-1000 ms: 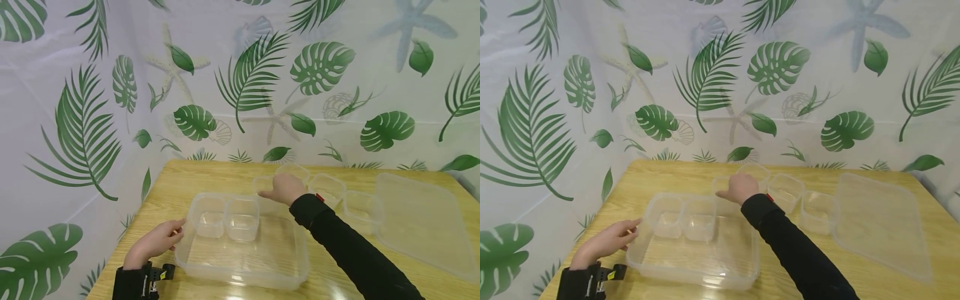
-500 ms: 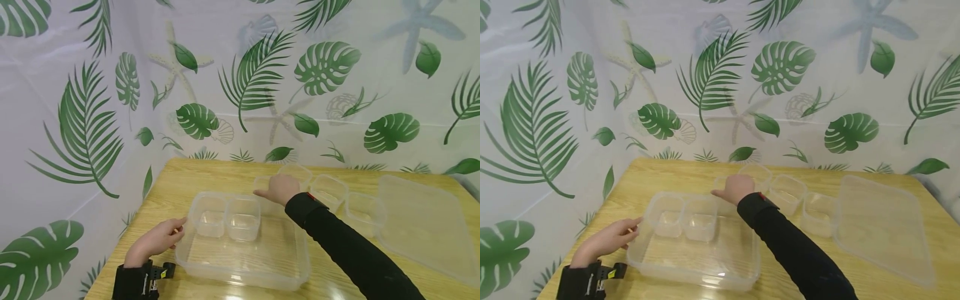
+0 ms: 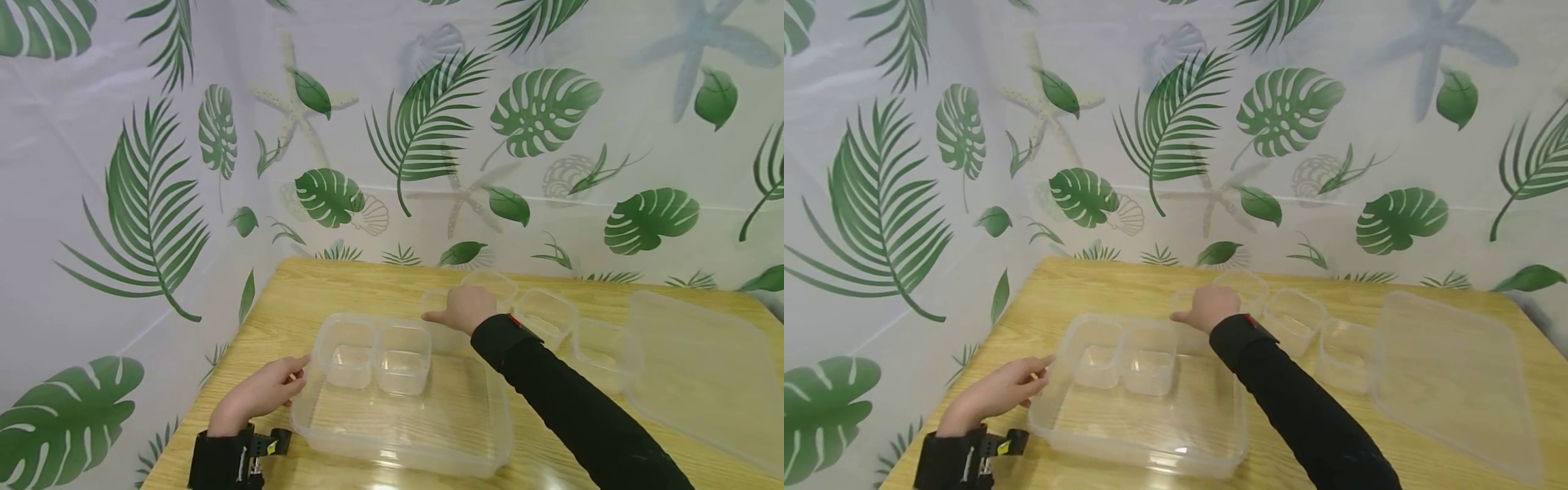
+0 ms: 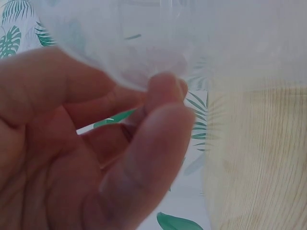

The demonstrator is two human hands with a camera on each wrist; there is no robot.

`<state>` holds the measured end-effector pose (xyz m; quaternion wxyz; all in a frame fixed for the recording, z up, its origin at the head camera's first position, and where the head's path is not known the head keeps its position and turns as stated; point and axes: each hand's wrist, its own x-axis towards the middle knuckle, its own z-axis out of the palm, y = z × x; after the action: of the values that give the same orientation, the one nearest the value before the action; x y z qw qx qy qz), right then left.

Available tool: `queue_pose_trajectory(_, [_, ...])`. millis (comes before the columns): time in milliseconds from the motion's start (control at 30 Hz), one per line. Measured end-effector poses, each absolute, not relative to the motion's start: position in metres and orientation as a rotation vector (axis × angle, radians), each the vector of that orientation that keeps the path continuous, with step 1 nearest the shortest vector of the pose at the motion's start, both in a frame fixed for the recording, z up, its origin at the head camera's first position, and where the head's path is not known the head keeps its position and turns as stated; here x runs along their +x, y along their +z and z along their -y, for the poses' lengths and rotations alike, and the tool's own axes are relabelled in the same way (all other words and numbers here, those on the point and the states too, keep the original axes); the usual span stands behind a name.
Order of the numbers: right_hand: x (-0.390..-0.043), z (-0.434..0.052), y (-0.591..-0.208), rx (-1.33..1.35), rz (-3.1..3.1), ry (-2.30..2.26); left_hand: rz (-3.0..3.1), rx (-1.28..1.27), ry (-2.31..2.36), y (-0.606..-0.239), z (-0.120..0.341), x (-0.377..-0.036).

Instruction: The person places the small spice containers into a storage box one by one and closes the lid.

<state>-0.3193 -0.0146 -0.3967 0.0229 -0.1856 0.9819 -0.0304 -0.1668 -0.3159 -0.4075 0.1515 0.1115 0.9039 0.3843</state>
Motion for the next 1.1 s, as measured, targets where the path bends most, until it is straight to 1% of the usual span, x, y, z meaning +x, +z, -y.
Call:
queue_pose_trajectory(267, [-0.324,0.009,-0.404,-0.592,-3.026,-0.186,-2.599,0.315,1.108,-0.405,0.316,-0.166])
queue_pose_trajectory(600, [-0.333,-0.002,-0.404,-0.64,-2.942,-0.256,-2.603,0.315,1.105,-0.404,0.316,-0.165])
queue_pose_trajectory(867, [-0.327,-0.004,-0.397,-0.605,-2.944,-0.157,-2.604,0.302,1.112,-0.404,0.316,-0.163])
queue_pose_trajectory(1100, [-0.325,-0.007,-0.4,-0.565,-2.974,-0.166,-2.611,0.317,1.098,-0.405,0.316,-0.165])
